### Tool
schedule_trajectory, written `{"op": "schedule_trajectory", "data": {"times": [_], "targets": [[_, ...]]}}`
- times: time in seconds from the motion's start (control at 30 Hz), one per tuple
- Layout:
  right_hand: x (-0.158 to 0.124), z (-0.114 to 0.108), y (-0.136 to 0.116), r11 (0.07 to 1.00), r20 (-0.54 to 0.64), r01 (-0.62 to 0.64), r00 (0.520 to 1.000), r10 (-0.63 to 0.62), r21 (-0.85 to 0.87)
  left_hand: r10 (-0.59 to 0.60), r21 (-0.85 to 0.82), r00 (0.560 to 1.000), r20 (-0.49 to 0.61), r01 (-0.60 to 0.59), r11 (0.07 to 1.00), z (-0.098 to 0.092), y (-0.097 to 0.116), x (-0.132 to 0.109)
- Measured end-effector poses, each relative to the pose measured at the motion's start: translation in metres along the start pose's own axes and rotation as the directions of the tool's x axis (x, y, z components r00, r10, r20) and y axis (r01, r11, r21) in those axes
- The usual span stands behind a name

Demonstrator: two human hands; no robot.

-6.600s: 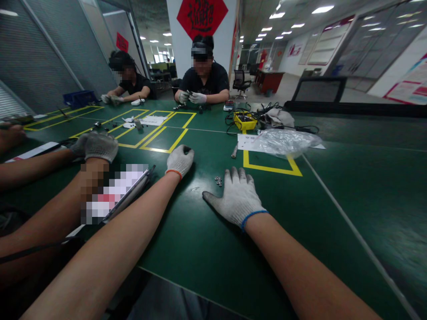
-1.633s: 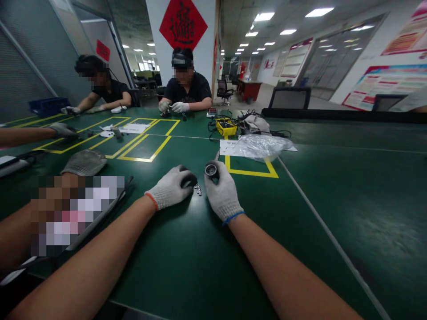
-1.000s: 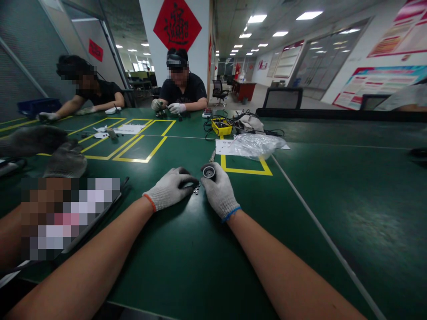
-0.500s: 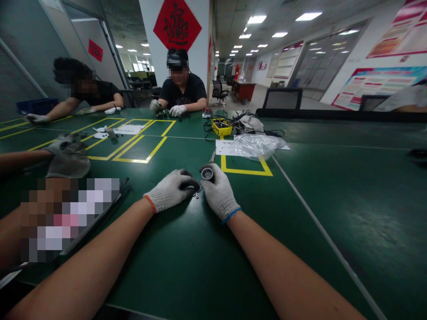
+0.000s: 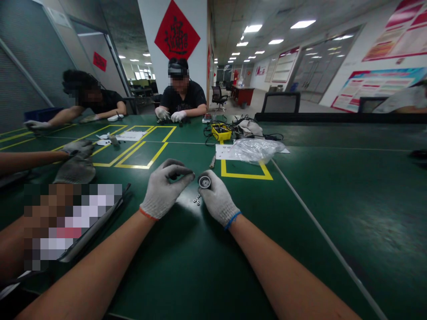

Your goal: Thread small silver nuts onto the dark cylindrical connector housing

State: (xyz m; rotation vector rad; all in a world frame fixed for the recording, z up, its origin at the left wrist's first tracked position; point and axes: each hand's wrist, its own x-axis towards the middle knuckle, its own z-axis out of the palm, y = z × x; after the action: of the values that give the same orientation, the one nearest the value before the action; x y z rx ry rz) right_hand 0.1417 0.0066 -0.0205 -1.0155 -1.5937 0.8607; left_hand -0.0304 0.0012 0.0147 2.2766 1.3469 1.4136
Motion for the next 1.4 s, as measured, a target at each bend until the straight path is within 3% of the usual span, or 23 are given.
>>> {"op": "schedule_trajectory", "data": {"times": [0.07, 0.17, 0.5, 0.87, 1.1, 1.4], "targets": [[-0.001, 0.000, -0.001, 1.000, 0.037, 0.010, 0.999, -0.011, 0.019, 0.080, 0.011, 0.997, -0.017, -0.080, 0.997, 0.000, 0.007, -0.002], [-0.002, 0.001, -0.003, 0.999, 0.087, 0.032, 0.996, -0.032, 0.007, 0.159, 0.061, 0.982, 0.101, -0.165, 0.984, 0.003, 0.011, -0.004], [-0.004, 0.001, -0.009, 0.995, 0.166, 0.054, 0.985, -0.039, -0.090, 0.103, 0.169, 0.942, 0.320, -0.163, 0.972, -0.004, 0.010, 0.002], [-0.004, -0.001, -0.009, 0.980, 0.169, 0.074, 0.985, -0.043, -0.184, -0.073, 0.121, 0.938, 0.340, 0.033, 0.992, -0.001, 0.020, 0.002], [-0.004, 0.002, -0.005, 0.964, 0.141, 0.089, 0.989, -0.055, -0.249, -0.039, 0.237, 0.951, 0.307, -0.037, 0.971, 0.001, 0.022, 0.000], [-0.004, 0.001, -0.002, 0.967, 0.102, 0.080, 0.993, -0.057, -0.242, -0.174, -0.085, 0.928, 0.329, 0.213, 0.973, 0.006, 0.020, -0.002]]}}
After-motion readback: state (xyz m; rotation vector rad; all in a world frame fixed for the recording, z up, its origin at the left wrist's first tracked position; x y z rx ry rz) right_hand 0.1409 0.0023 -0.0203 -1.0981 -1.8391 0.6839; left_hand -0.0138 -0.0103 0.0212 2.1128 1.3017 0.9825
